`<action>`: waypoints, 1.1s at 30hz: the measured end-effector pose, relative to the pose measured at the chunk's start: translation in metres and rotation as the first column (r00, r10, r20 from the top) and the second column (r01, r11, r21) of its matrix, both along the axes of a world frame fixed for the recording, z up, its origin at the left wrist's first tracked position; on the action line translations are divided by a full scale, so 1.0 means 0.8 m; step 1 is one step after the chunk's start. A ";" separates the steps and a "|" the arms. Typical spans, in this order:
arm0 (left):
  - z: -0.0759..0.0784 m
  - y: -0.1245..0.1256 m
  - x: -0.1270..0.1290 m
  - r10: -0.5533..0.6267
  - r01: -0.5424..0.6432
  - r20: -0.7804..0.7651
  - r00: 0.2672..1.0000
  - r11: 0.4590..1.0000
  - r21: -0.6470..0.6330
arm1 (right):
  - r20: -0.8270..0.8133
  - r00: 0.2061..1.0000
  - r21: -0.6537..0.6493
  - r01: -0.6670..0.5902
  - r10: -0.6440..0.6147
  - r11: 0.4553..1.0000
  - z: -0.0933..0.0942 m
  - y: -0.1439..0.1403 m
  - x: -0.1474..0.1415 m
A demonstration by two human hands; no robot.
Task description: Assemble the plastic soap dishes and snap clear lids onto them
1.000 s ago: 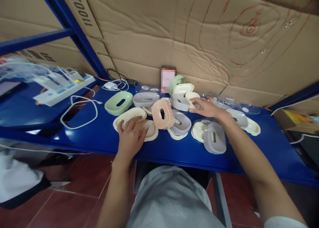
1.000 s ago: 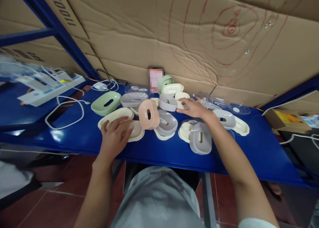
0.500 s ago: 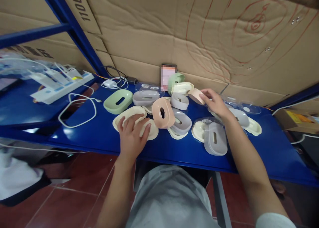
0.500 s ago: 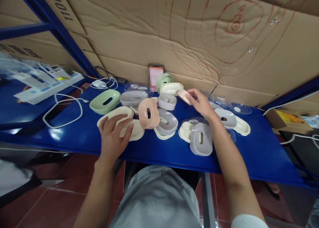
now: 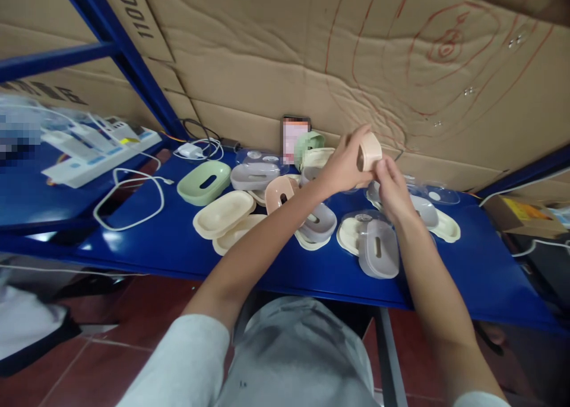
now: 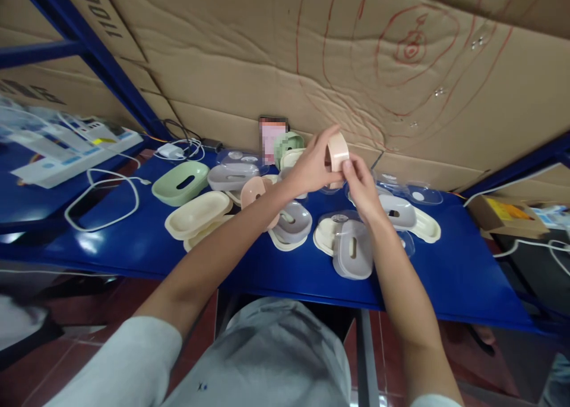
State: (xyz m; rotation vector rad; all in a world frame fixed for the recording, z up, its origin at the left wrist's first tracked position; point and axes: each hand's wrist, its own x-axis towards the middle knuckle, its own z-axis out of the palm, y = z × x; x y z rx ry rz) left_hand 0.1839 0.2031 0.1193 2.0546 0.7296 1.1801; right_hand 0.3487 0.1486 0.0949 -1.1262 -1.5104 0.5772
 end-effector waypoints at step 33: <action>-0.001 0.007 -0.020 0.215 -0.149 -0.454 0.865 0.973 0.176 | 0.588 0.724 0.214 0.291 -0.361 0.933 0.012 -0.038 0.063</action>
